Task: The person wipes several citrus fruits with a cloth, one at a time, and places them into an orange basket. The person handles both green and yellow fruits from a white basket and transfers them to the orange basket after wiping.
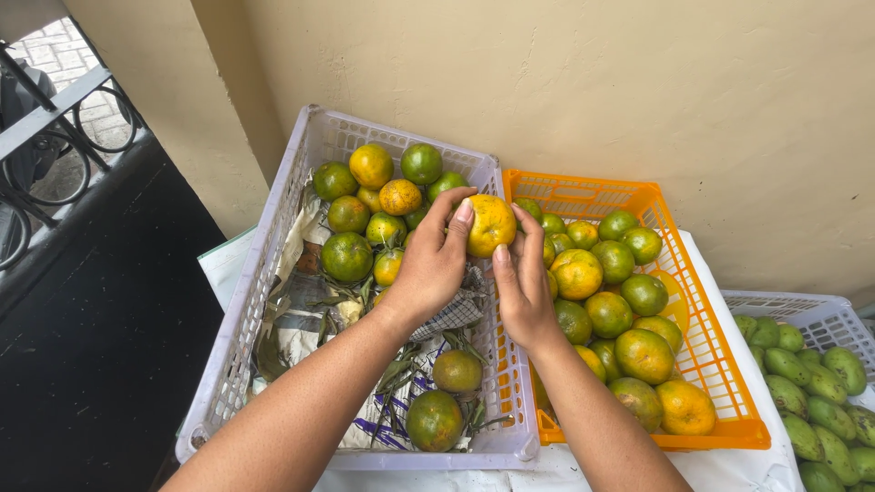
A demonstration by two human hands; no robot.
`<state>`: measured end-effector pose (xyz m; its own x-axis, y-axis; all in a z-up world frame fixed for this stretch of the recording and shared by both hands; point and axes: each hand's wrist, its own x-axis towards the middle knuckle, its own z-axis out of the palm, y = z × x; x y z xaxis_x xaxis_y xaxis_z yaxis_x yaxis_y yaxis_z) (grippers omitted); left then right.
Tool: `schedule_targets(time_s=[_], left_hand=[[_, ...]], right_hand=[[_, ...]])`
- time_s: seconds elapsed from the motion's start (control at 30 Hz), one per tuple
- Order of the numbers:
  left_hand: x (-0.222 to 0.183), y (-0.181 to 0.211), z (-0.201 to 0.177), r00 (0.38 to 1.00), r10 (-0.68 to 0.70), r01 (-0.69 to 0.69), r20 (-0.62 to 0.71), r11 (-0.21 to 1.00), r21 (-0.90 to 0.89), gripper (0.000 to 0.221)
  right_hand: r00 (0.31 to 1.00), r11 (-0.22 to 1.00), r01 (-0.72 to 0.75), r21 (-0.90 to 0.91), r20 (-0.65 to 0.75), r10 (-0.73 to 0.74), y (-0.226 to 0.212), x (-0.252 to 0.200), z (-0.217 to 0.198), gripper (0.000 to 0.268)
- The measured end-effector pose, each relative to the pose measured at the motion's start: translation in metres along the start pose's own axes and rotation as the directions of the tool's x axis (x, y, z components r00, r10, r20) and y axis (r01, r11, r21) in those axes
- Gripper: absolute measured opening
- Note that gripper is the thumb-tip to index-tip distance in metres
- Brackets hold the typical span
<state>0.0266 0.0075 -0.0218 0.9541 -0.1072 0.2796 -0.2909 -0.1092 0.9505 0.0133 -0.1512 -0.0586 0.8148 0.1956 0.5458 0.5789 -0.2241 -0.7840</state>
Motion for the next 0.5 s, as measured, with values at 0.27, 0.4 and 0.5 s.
schedule_targets(time_s=[0.27, 0.4, 0.5], left_hand=[[-0.012, 0.014, 0.009, 0.993, -0.082, 0.089, 0.085, 0.992, -0.086, 0.039], [-0.002, -0.005, 0.008, 0.995, -0.042, 0.043, 0.086, 0.999, -0.003, 0.04], [-0.002, -0.007, 0.008, 0.997, -0.016, 0.01, 0.077, 0.997, 0.074, 0.039]], right_hand=[[0.988, 0.992, -0.117, 0.055, -0.094, 0.122, 0.024, 0.001, -0.011, 0.056], [0.978, 0.978, -0.149, 0.147, -0.122, 0.168, 0.023, 0.002, -0.007, 0.058], [0.964, 0.97, -0.17, 0.176, -0.175, 0.201, -0.01, 0.003, 0.002, 0.057]])
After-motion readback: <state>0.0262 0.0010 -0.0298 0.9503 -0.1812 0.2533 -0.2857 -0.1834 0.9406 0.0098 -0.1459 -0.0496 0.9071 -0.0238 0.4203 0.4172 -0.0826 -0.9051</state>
